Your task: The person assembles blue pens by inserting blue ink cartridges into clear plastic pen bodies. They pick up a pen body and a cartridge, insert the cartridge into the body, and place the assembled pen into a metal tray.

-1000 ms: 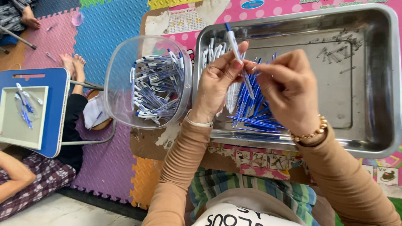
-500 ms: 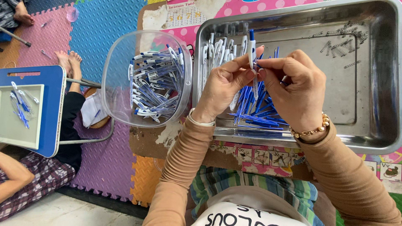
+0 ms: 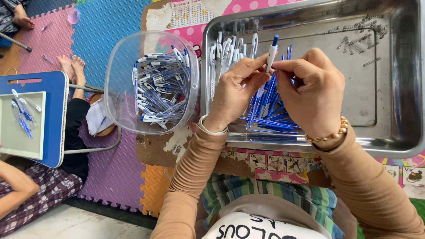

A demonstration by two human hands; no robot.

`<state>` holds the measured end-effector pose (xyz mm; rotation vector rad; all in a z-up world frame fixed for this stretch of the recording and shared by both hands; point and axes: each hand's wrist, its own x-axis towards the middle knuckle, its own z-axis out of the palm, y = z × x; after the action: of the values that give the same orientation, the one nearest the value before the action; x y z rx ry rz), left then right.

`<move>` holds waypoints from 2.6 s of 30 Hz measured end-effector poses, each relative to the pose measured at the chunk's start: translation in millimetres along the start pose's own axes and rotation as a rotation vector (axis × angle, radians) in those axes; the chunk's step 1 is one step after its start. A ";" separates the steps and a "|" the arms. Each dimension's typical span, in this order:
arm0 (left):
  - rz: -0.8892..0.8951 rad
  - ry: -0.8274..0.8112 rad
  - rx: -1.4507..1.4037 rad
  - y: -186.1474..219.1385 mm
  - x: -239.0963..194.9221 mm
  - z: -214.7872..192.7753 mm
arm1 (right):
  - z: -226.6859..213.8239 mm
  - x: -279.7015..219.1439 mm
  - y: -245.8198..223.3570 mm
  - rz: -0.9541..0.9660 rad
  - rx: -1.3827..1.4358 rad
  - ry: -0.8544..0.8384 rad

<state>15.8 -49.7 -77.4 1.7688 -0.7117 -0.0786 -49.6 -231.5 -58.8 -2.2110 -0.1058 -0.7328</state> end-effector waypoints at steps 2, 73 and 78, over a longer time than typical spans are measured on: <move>-0.028 0.018 -0.017 1.5 0.0 2.1 | 5.4 -3.9 1.9 -0.074 -0.117 0.099; 0.280 -0.088 1.039 101.8 3.8 -86.7 | -1.9 16.8 22.3 0.805 1.339 0.130; 0.042 -0.113 0.823 103.8 -7.9 -104.1 | 1.1 19.2 27.4 0.815 1.235 0.253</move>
<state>7.6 28.0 47.4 2.5422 -0.9422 0.1700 -24.9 -252.4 -67.3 -0.8273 0.3647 -0.2953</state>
